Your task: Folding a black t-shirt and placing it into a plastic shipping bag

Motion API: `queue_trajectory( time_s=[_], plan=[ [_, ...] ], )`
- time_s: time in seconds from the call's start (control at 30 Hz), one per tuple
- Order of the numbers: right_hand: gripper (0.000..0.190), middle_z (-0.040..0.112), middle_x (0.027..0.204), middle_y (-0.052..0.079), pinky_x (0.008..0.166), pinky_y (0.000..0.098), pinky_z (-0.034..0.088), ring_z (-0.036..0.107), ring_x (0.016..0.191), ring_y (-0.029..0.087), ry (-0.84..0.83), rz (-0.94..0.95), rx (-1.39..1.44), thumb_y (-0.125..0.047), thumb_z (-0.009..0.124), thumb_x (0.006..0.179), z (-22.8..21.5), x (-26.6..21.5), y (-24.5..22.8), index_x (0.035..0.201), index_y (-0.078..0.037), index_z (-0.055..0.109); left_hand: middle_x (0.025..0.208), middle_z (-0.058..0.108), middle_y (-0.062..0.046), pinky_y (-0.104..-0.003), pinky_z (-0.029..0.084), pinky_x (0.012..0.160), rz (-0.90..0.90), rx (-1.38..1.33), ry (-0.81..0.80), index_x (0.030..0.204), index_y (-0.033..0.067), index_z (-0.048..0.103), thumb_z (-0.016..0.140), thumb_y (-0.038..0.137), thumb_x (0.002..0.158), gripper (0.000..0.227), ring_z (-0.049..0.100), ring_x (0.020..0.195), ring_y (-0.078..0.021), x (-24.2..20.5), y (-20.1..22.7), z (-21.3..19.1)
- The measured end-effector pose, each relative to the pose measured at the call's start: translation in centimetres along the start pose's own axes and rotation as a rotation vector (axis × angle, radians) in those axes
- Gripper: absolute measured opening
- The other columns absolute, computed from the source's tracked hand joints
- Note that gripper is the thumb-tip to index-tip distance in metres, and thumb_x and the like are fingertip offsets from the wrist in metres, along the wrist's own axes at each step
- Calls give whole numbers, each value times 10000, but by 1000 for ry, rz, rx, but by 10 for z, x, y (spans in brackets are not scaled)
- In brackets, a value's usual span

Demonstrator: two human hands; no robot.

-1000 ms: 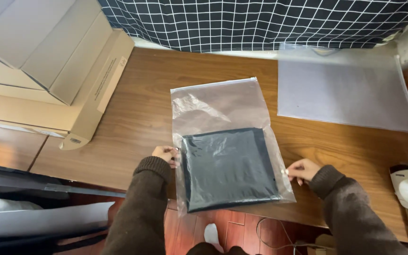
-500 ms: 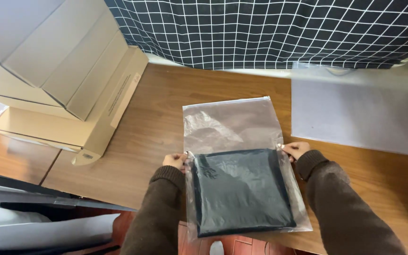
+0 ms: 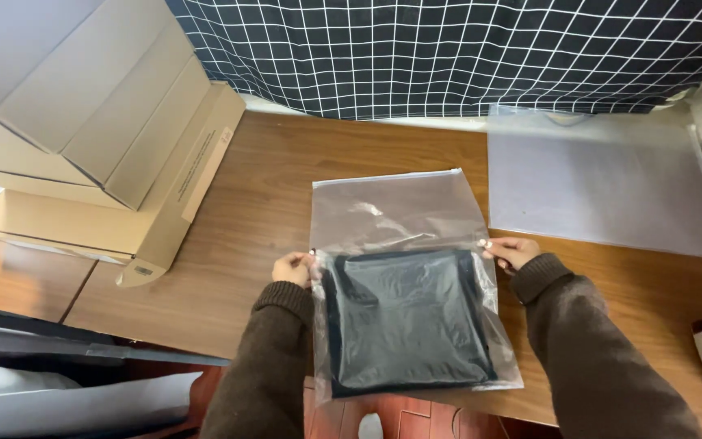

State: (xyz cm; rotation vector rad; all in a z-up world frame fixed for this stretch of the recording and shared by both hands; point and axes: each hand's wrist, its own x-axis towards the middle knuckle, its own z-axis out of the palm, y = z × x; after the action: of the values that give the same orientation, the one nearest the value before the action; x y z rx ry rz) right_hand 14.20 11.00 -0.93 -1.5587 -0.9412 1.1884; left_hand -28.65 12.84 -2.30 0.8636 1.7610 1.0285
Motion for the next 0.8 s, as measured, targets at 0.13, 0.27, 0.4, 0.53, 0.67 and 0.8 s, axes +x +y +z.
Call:
queue_trajectory(
  time_s=[0.13,0.27,0.4,0.53,0.67,0.8],
  plan=[
    [278,596,739,222,325,172,316,412,431,83,-6,-9,49,-117,675,775,-6,-22,-21,973,59,590,702,637,-112,-327,554,430,105,-3,68,810,137,686,665,164,752,68,631,573,-252,73,-51,9],
    [213,605,733,155,356,162,356,434,460,62,-15,-56,66,-168,678,789,-28,-19,-11,908,-4,615,754,647,-111,-311,539,505,265,-43,119,833,145,685,665,185,762,84,620,652,-215,63,-34,7],
    [133,507,590,60,398,147,362,383,432,55,-37,-93,112,-190,647,823,-33,-53,-42,843,-63,612,760,648,-77,-315,536,553,373,-32,143,862,168,679,639,223,793,97,611,669,-173,61,-20,3],
    [122,514,610,63,441,179,432,486,495,85,36,-180,142,-185,651,837,-50,-59,-35,811,-72,612,620,604,-7,-212,485,537,405,-113,150,843,199,664,606,244,811,80,541,561,-78,-3,23,-6],
    [94,561,725,90,512,225,512,544,595,112,170,-404,129,-143,657,865,-57,-96,-57,852,-60,617,937,573,-102,-321,489,771,657,-136,233,852,82,630,610,148,829,73,588,888,-235,-73,65,-15],
    [76,602,923,120,648,244,508,553,732,109,264,-689,-7,-86,671,875,-65,-125,-68,859,-36,616,974,559,-95,-312,476,813,779,-263,189,834,39,594,565,99,861,72,575,934,-229,-124,92,-13]
  ],
)
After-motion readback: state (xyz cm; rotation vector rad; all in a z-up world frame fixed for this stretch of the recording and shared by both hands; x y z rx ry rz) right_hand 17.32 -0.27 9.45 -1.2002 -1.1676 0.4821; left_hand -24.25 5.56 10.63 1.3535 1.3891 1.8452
